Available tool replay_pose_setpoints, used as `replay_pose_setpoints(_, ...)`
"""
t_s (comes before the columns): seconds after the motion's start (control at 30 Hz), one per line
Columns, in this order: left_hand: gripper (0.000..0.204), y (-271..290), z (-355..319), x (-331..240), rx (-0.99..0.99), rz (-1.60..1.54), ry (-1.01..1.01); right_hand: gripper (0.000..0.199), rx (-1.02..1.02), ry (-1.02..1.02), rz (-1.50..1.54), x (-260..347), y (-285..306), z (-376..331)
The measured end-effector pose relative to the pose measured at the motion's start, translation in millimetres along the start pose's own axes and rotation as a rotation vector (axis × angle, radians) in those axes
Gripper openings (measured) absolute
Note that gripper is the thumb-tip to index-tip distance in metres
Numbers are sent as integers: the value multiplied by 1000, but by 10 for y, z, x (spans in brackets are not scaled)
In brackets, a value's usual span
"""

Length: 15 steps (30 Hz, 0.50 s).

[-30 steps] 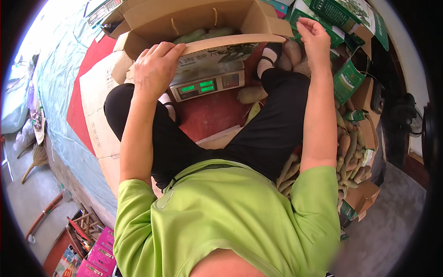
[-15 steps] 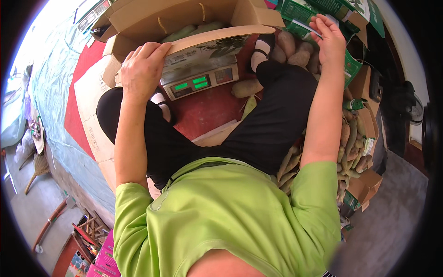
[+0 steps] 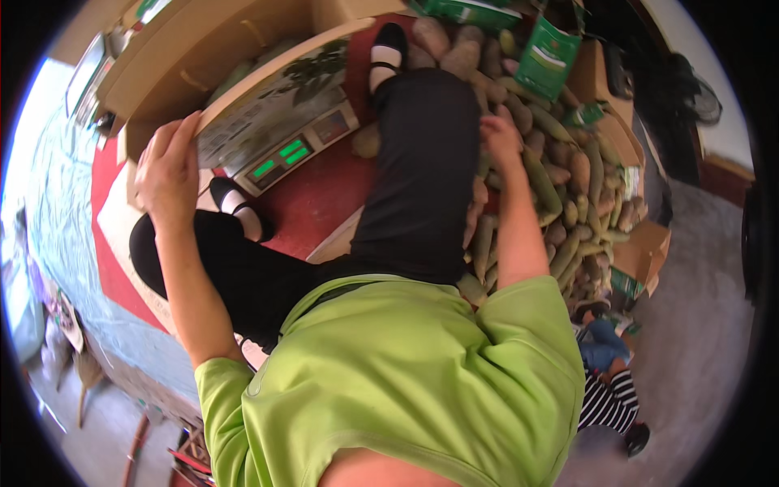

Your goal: Sorting and weighing produce into cardboard boxes for packaging.

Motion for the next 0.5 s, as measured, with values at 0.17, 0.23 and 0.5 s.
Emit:
replay_pose_setpoints(0.17, 27, -55, 25, -12, 24, 11, 50, 20, 55, -195, -207, -1697, -72, -872)
replay_pose_setpoints(0.23, 27, -253, 94, -79, 31, -41, 18, 21, 87, -273, -354, -2399, 16, -1370)
replay_pose_setpoints(0.5, 29, -25, -61, 66, -30, 10, 39, 21, -27, -688, 38, -1967, -335, -1931)
Point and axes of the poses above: each hand's wrist, its own z-axis towards the middle knuckle, its own y-axis out of the back of the hand, x = y × z, the point moved 8 cm from there along z, towards the middle knuckle, and after that the axes turned 7 degrees about y, right-handed, at the moved point
